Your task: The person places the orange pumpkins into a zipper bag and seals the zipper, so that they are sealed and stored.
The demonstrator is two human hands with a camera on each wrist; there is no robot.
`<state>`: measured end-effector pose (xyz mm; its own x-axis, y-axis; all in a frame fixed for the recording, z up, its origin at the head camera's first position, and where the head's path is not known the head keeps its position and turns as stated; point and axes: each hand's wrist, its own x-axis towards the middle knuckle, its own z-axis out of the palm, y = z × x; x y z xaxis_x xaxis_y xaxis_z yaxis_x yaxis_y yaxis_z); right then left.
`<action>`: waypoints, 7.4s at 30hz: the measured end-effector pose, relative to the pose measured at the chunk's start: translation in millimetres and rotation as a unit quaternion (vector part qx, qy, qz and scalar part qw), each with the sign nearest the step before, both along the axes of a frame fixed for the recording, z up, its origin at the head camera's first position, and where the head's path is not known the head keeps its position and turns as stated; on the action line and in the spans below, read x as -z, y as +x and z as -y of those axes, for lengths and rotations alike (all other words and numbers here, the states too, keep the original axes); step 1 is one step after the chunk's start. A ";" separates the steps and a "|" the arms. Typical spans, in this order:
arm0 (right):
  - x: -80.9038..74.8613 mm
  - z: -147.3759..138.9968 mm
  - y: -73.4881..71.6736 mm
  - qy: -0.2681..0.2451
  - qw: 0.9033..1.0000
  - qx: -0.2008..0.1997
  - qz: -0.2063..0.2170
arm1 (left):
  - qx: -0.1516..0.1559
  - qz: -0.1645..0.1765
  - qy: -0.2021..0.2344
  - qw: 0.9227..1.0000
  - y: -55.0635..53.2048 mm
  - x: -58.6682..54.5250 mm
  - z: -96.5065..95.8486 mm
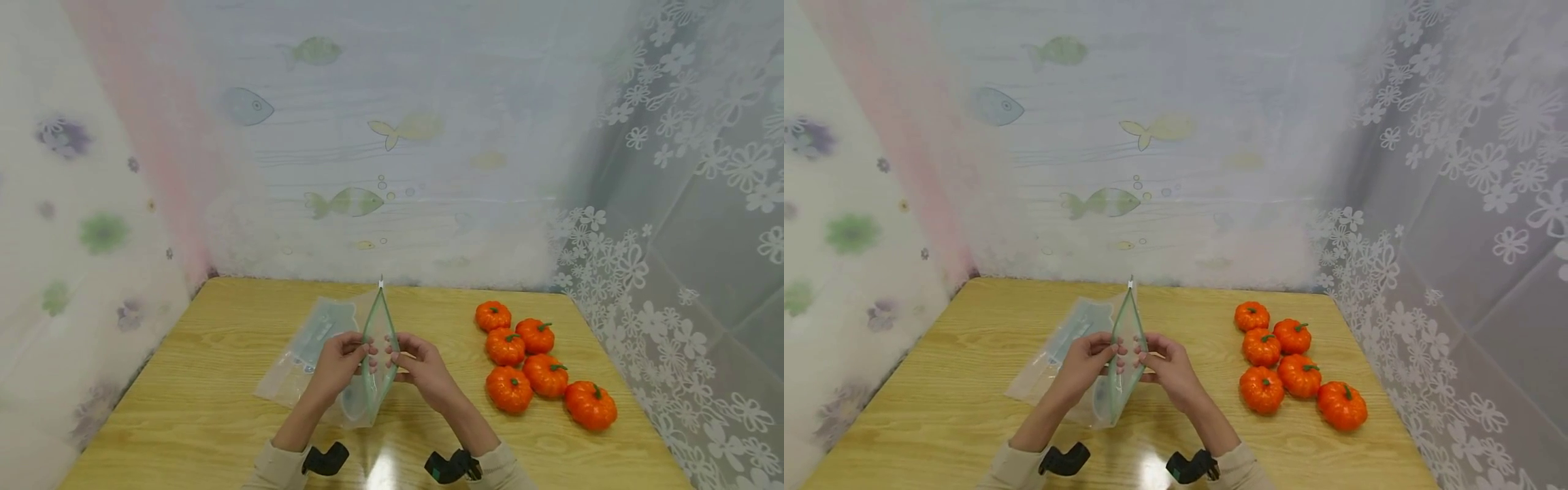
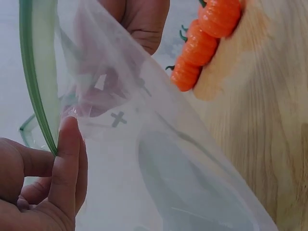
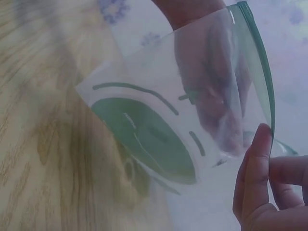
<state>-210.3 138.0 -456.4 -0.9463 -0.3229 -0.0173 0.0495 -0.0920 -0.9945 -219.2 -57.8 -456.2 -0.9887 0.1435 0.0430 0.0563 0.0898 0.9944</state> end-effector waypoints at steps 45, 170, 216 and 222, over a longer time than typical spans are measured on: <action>-16.4 -57.1 -2.4 -0.002 0.998 0.070 0.009 | -0.079 -0.078 0.005 0.994 3.5 -33.8 56.6; -19.2 -69.0 8.6 0.135 0.983 0.019 -0.122 | -0.018 -0.026 -0.013 0.999 5.7 -34.7 48.8; 23.2 -159.0 49.4 0.117 0.929 0.328 -0.128 | -0.008 -0.030 0.033 0.999 6.7 -34.1 50.1; 28.7 -170.8 51.5 0.113 0.926 0.343 -0.107 | -0.012 -0.026 0.035 0.999 6.4 -33.7 50.6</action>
<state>-158.8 308.8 -485.1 -0.9168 0.3453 0.2005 -0.1439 0.1829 -0.9725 -212.8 -108.4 -422.5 -0.9879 0.1147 0.1040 0.1072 0.0217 0.9940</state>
